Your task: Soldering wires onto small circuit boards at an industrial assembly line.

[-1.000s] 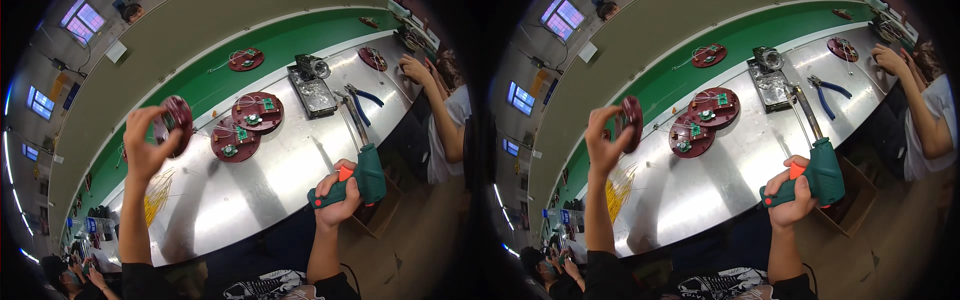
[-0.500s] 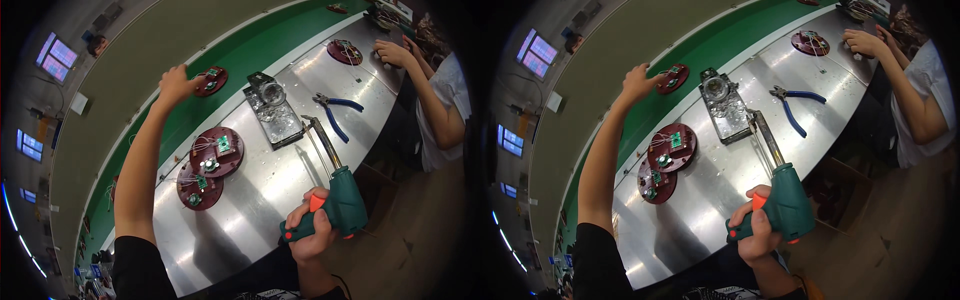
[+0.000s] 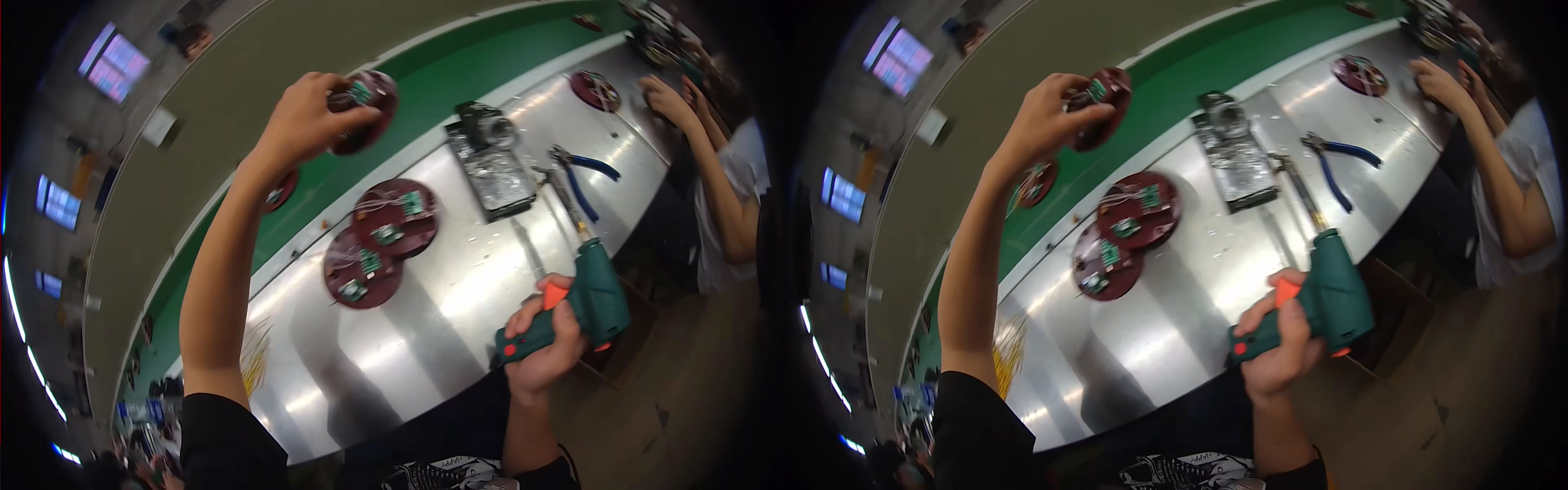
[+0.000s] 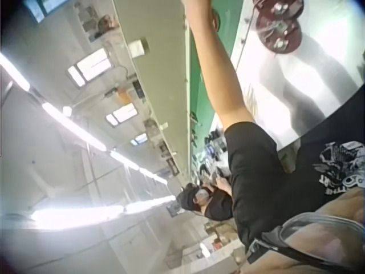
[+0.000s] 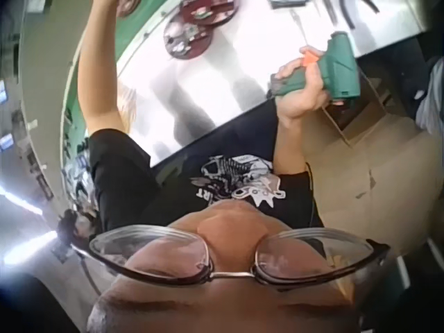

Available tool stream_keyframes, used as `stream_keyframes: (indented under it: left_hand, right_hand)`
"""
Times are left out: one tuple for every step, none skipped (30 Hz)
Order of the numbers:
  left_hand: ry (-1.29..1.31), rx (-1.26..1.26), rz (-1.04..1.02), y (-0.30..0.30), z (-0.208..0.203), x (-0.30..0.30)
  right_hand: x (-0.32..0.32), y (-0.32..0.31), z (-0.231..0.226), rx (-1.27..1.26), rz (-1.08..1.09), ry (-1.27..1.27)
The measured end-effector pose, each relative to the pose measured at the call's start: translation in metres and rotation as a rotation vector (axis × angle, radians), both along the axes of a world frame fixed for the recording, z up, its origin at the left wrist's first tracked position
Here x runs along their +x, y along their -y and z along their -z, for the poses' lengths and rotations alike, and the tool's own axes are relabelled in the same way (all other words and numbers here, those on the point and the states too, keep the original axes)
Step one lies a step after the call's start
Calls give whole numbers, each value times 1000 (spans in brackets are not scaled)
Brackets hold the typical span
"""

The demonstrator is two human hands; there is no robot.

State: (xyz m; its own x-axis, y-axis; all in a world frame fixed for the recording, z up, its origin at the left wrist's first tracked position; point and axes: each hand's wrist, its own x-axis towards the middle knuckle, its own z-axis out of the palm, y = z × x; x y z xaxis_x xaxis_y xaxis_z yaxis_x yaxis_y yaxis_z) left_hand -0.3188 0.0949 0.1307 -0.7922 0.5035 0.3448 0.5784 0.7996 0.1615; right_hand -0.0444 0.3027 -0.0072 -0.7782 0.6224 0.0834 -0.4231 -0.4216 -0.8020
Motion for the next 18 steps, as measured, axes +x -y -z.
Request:
stream_keyframes:
  left_hand:
    - [38, -10, 82, 4, -13, 35]
    - [92, -2, 131, 6, -19, 69]
    - [134, -7, 158, 14, -24, 109]
    - [89, 6, 260, 25, -10, 137]
    - [35, 9, 351, 39, 1, 168]
    - [85, -27, 324, 49, 8, 201]
    - [139, -56, 299, 58, 16, 232]
    - [169, -62, 245, 67, 29, 257]
    - [202, -64, 195, 76, 42, 275]
    - [192, -52, 157, 83, 56, 288]
    - [155, -22, 110, 87, 72, 299]
    - [113, 8, 69, 91, 84, 304]
    - [73, 37, 29, 96, 90, 310]
    - [69, 52, 7, 101, 85, 316]
    - [-20, 88, -23, 105, 78, 320]
    - [-111, 121, -53, 110, 75, 324]
    - [-202, 152, -83, 116, 73, 325]
    - [-202, 170, -150, 128, 72, 327]
  right_hand:
    - [2, -2, -1, -1, -34, -4]
    - [3, -5, -2, -19, 3, 6]
    - [5, -3, -1, -52, 18, 5]
    - [8, -6, 2, -48, -22, 1]
    - [9, -7, 6, -41, -22, 13]
    - [8, -5, 6, -31, -18, 21]
    - [7, 1, 2, -29, -61, 7]
    - [8, 8, -3, -26, -73, -9]
    - [9, 14, -9, -23, -81, -23]
    - [10, 22, -13, -17, -88, -35]
    - [13, 29, -14, -4, -120, -40]
    - [14, 35, -14, 25, -141, -47]
    - [16, 41, -14, 53, -160, -54]
    - [19, 46, -18, 80, -176, -55]
    - [20, 51, -22, 93, -197, -56]
    - [22, 56, -20, 109, -233, -51]
    - [23, 60, -18, 123, -269, -46]
    - [23, 62, -18, 136, -303, -39]
